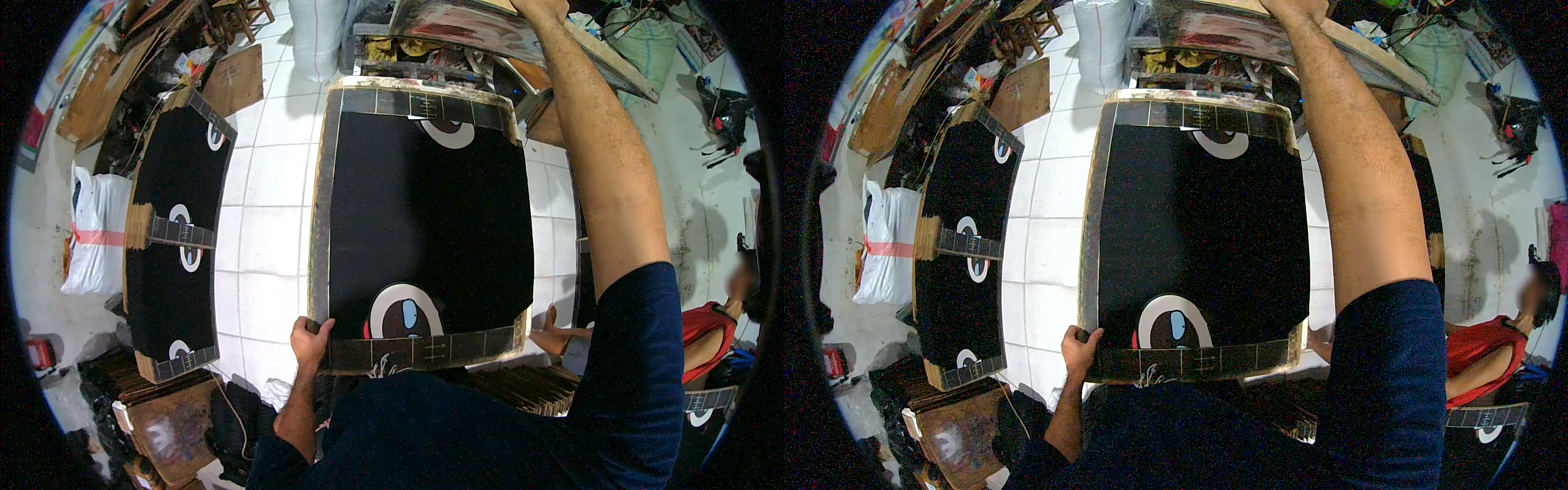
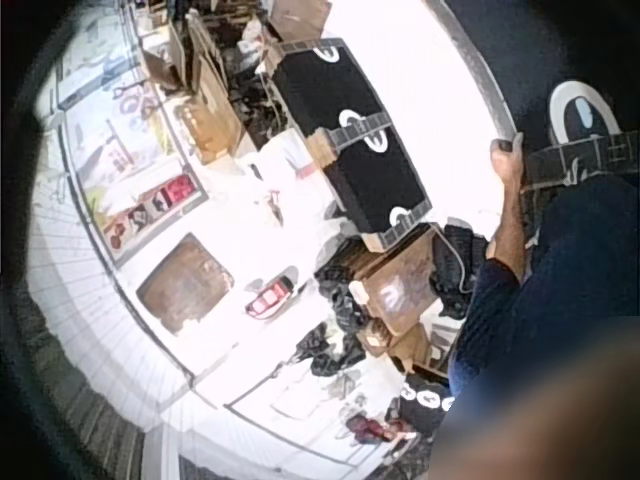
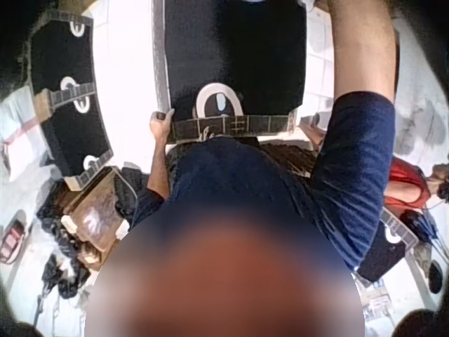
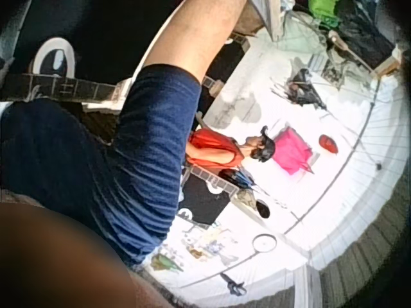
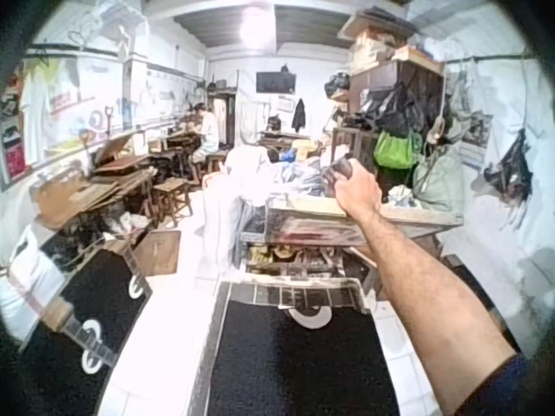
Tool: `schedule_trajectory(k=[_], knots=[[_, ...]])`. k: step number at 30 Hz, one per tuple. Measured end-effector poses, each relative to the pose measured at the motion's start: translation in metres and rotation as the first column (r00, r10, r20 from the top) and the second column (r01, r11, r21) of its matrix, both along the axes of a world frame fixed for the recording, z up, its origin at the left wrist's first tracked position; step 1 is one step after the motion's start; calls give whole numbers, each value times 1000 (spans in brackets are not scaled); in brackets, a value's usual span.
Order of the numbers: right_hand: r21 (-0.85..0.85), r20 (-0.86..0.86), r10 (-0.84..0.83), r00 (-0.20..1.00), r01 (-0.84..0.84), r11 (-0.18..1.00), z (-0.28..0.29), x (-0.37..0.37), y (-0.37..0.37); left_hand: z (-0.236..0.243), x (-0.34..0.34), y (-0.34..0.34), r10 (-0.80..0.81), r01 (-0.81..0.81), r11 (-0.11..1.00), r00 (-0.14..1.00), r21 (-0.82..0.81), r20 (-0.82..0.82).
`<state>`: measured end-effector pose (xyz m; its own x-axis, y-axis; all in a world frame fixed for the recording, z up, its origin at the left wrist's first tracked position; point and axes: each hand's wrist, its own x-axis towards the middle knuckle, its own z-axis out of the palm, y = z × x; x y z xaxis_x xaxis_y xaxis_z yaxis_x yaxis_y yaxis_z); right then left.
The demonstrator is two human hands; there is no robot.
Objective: The person uses a squeegee to apply red ink through a screen printing frame onto a black t-shirt. They repeatedly lift the frame to check the print and reposition the frame for additional passes.
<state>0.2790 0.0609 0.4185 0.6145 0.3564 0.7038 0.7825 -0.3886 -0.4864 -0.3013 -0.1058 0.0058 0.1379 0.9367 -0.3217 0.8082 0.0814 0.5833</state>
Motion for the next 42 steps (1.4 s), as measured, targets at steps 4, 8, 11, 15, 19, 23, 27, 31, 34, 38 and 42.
schedule_trajectory(k=[4, 8, 11, 15, 19, 23, 27, 31, 34, 38, 42], knots=[[-8, -7, -10, 1000, 10, 1000, 4, 5, 2, -1, 9, 6, 17, -17, 999, 1000, 40, -16], [-16, -7, -42, 999, 42, 999, 11, 11, 7, -3, 19, 18, 33, -34, 998, 999, 60, 18], [-14, 4, -66, 998, 66, 998, 15, 11, 10, -9, 20, 21, 97, -105, 990, 991, -95, -89], [12, 0, -28, 1000, 28, 1000, 18, 5, 11, -18, 17, 22, 79, -88, 994, 989, -63, -125], [94, 63, 42, 997, -48, 994, -1, 1, -2, -3, 48, 41, 51, -39, 967, 998, 252, -42], [66, 190, 62, 980, -76, 995, -57, -6, -27, 71, 149, 95, -83, -27, 965, 913, 260, 400], [160, 203, 191, 960, -225, 961, -142, -36, -72, 167, 273, 124, 187, 187, 961, 98, -203, 977], [157, 45, 273, 961, -276, 948, -235, -79, -115, 175, 331, 117, 693, 195, 704, 26, -683, 721], [54, -24, 372, 928, -370, 927, -282, -72, -127, 115, 326, 106, 867, 56, 475, 137, -878, 478], [-185, -150, 419, 896, -442, 878, -322, -25, -95, 31, 296, 88, 814, -112, 547, 305, -830, 495], [-397, -194, 537, 821, -567, 722, -345, 25, -34, -3, 276, 96, -203, 28, 883, 923, 469, 327]])
